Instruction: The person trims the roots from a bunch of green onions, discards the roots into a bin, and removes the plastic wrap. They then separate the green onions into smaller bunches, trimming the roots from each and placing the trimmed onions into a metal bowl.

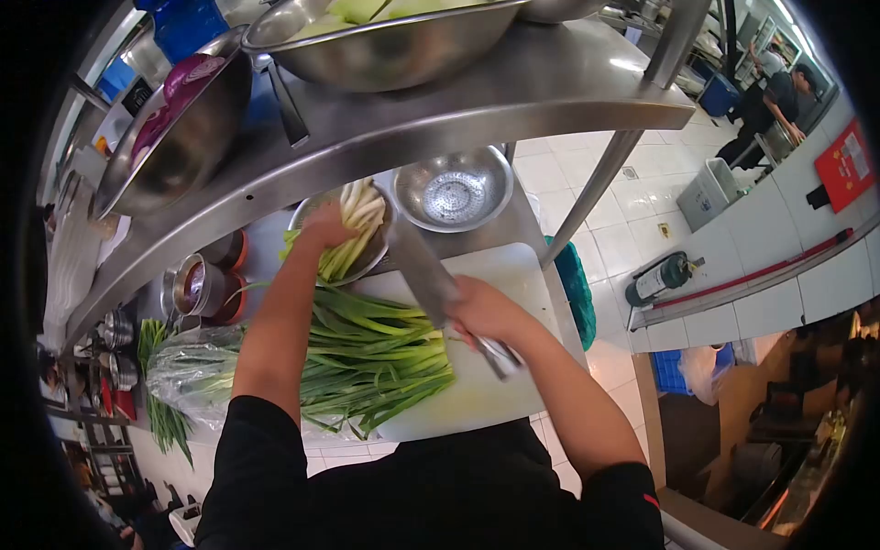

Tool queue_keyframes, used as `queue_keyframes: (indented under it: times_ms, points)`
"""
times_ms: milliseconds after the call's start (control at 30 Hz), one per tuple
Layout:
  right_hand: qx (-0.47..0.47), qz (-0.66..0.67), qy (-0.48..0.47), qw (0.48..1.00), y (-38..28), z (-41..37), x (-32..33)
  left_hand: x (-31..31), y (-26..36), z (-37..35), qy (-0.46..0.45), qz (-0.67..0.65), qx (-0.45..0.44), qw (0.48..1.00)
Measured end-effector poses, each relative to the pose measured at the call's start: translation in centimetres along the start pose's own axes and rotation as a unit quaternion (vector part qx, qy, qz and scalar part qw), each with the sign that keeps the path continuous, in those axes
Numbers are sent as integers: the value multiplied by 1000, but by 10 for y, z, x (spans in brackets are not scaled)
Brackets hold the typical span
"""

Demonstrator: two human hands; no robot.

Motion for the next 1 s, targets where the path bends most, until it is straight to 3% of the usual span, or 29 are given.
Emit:
queue_keyframes:
  times_ms: [67, 133, 167, 200, 233, 267, 333, 367, 433, 500, 567, 633, 700, 733, 767, 800, 867, 1000]
  points:
    - [20, -71, 43, 996, 26, -45, 11, 2, 8, -31, 63, -22, 12, 998]
    - [-27, -104, 136, 985, 60, -82, 20, 10, 20, -54, 85, -25, 3, 996]
    - [-29, -101, 134, 985, 77, -90, 18, 11, 27, -62, 111, -27, -7, 993]
    - [-4, -288, 227, 930, 82, -98, 23, 9, 39, -70, 159, -42, -62, 984]
    - [23, -463, 311, 830, 80, -105, 21, -5, 55, -75, 98, -54, -146, 983]
    - [26, -441, 340, 830, 87, -105, 20, -21, 72, -83, 37, -66, -229, 971]
    - [-1, -449, 352, 821, 99, -93, 20, -74, 90, -99, -97, -86, -281, 951]
    - [-29, -456, 361, 813, 107, -88, 20, -85, 91, -105, -97, -86, -278, 952]
    - [-47, -441, 357, 822, 127, -73, 20, -105, 92, -115, -128, 121, -240, 955]
    - [49, -509, 407, 757, 136, -71, 12, -114, 90, -119, -119, 105, -223, 962]
    - [79, -517, 401, 752, 123, -82, -4, -122, 85, -125, -118, 89, -196, 969]
    - [96, -421, 242, 869, 142, -70, -22, -127, 91, -128, -123, 108, -191, 968]
    - [74, -154, 34, 985, 166, -45, -62, -130, 96, -130, -123, 112, -181, 969]
    - [62, 11, 20, 998, 177, -34, -84, -129, 99, -131, -123, 114, -167, 972]
    - [47, 174, 5, 984, 187, -21, -106, -129, 101, -131, -120, 115, -153, 974]
    - [47, 180, -1, 983, 188, -8, -118, -132, 102, -133, -125, 117, -147, 974]
    - [55, 524, 9, 850, 190, 21, -133, -134, 102, -137, -117, 136, -140, 974]
    - [116, 580, 19, 806, 178, 53, -147, -138, 101, -143, -125, 115, -138, 976]
Point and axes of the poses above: each hand's wrist, its own z-axis towards the middle knuckle, its own x-axis out of the back of the hand, y = z × x, the point moved 6 cm from there along z, towards the middle knuckle, and after that the axes turned 10 degrees about -y, right-handed, at the moved point
